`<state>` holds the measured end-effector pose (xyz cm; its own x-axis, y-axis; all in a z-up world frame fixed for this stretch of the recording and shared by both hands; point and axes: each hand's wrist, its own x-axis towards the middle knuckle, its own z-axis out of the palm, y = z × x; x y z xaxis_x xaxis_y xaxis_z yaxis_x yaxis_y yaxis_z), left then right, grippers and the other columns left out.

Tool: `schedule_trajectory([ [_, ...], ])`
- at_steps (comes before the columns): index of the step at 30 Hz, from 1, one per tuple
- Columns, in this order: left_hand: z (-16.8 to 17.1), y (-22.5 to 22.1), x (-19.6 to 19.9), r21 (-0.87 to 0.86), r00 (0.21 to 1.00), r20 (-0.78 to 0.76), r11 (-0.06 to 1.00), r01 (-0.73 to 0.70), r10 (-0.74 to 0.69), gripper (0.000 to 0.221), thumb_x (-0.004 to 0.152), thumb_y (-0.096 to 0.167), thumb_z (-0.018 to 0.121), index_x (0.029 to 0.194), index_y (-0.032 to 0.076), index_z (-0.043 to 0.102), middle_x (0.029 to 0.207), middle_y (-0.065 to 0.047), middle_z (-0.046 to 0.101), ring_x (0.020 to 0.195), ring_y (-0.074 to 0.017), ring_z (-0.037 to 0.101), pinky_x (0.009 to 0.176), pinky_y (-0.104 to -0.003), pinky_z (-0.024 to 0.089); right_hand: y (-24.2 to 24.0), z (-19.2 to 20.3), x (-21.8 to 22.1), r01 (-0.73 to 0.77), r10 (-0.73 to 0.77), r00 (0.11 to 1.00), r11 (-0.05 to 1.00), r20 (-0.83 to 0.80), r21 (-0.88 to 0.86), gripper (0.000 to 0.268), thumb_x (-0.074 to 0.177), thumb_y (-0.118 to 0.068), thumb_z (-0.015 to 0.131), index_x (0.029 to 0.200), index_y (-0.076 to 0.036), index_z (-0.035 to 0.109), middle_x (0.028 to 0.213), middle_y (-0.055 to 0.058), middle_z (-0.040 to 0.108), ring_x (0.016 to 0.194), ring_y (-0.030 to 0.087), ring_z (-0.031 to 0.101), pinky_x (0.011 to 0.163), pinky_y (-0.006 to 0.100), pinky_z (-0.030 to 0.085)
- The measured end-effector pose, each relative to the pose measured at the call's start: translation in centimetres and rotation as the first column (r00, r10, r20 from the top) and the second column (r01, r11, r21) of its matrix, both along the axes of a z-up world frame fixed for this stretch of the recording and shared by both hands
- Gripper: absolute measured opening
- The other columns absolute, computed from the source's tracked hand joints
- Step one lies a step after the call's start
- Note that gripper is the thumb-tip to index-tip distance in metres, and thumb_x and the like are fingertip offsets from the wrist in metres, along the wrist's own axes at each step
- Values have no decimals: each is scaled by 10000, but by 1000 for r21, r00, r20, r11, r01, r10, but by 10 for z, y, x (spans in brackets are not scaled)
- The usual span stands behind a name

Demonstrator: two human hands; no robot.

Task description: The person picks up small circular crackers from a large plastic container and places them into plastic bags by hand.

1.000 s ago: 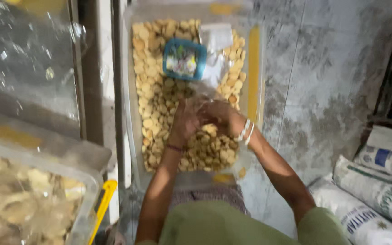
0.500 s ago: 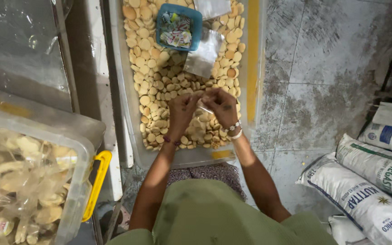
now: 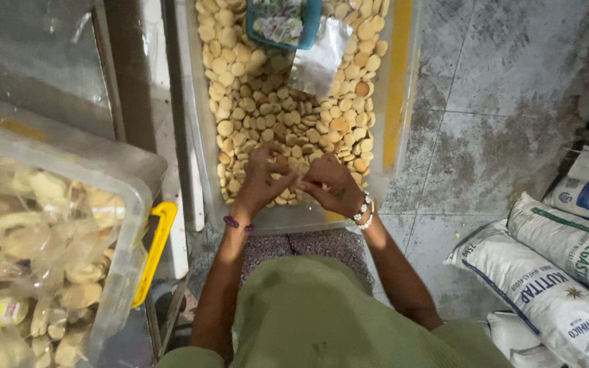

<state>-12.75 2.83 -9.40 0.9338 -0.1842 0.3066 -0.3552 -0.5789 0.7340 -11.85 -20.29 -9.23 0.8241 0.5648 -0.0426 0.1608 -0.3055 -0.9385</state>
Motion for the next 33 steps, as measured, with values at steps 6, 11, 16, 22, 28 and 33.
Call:
schedule_trajectory([
  [6,10,30,-4,-21,902,-410,987,-161,139,143,862,-48,683,930,29,783,989,-115,750,958,-277,700,875,-420,569,17,-91,50,81,-111,949,991,-296,-110,206,974,-177,687,1176,-138,703,1325,125,620,1137,284,671,918,436,620],
  [11,14,51,-13,36,883,-384,960,-276,268,241,774,-118,618,938,-7,755,1011,-164,733,980,-345,667,879,-431,550,78,-202,92,264,-98,944,795,315,-545,746,752,-146,725,1467,-103,517,1508,227,436,1325,499,408,1008,609,455],
  [16,22,52,-4,17,909,-334,966,-258,249,227,769,-115,626,926,-2,743,1007,-160,727,992,-366,656,917,-441,534,87,-220,71,377,-238,925,677,296,-633,368,1033,-266,679,1390,-230,599,1510,228,463,1335,496,384,1048,570,441],
  [22,18,50,-8,10,910,-359,976,-217,206,199,792,-96,625,939,-11,730,1024,-163,709,1023,-381,636,940,-451,514,23,-211,47,545,-659,728,723,-188,-424,288,1071,-251,619,1327,-125,587,1286,183,618,1066,337,586,862,422,542],
  [28,18,40,-6,-15,907,-390,984,-177,157,203,812,-102,611,951,-13,729,1009,-164,695,1026,-367,630,919,-450,511,-60,-163,20,744,67,339,591,-938,311,379,1134,-350,587,1399,-82,553,1294,143,649,914,211,628,667,314,521],
  [33,21,21,-2,-61,923,-379,994,-93,63,202,830,-99,613,979,-15,722,1029,-160,689,1052,-355,623,931,-452,502,-63,-93,-1,842,364,309,325,-879,431,549,1089,-473,496,1444,-55,480,1414,189,558,1186,347,593,824,406,567],
])
